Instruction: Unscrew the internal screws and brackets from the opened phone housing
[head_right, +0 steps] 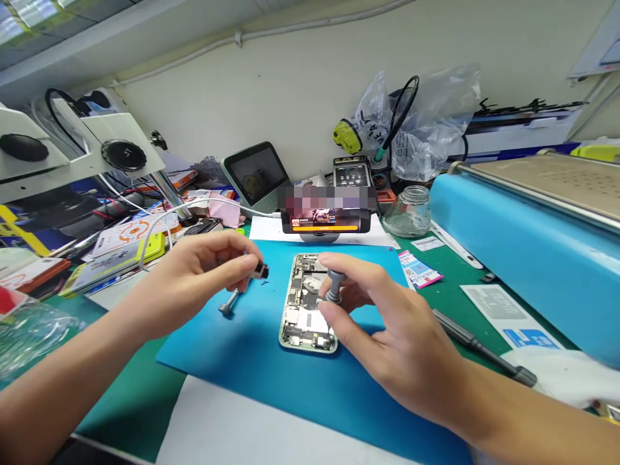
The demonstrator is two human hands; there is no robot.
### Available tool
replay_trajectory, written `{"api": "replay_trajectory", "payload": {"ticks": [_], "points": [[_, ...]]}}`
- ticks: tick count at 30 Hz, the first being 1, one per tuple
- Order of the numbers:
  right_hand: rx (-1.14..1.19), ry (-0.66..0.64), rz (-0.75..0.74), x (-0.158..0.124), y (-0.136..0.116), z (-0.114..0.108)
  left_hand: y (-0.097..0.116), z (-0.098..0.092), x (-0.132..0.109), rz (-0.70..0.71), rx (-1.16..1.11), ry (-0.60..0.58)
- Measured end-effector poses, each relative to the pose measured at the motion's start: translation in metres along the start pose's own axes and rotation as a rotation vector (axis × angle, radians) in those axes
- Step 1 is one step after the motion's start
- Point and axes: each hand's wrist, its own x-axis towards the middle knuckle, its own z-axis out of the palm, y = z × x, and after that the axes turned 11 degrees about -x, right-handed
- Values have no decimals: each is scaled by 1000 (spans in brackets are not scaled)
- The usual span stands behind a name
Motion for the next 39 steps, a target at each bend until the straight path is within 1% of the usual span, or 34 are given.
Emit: {"api": "replay_trajectory", "payload": {"ticks": [3,5,7,11,14,17,21,24,32,34,36,38,39], "points": [[13,13,-30,4,0,3,-15,-10,-25,-77,80,73],[45,13,-52,7,-2,3,-25,-12,-41,-114,115,130],[66,23,-70,9,-3,2,-32,-9,-54,-140,149,176],[86,20,-85,13,-5,0,-37,8,-73,-169,217,231],[92,8,-83,14,-6,0,-39,20,-77,-158,258,257],[93,6,-80,14,-7,0,-42,26,-74,-150,301,278],[99,-3,-87,13,-6,1,-47,29,-71,-145,377,286],[98,0,-98,13,-3,3,-51,32,-73,-116,455,297],[76,-1,-90,13,-2,0,-63,37,-90,-27,644,330],[42,31,-57,13,-1,-1,-65,36,-95,-13,673,354],[-16,97,-12,14,0,0,-63,38,-100,9,688,396],[-70,158,23,15,2,0,-57,45,-104,62,712,468],[-93,173,35,17,3,-1,-53,51,-105,114,735,501]]}}
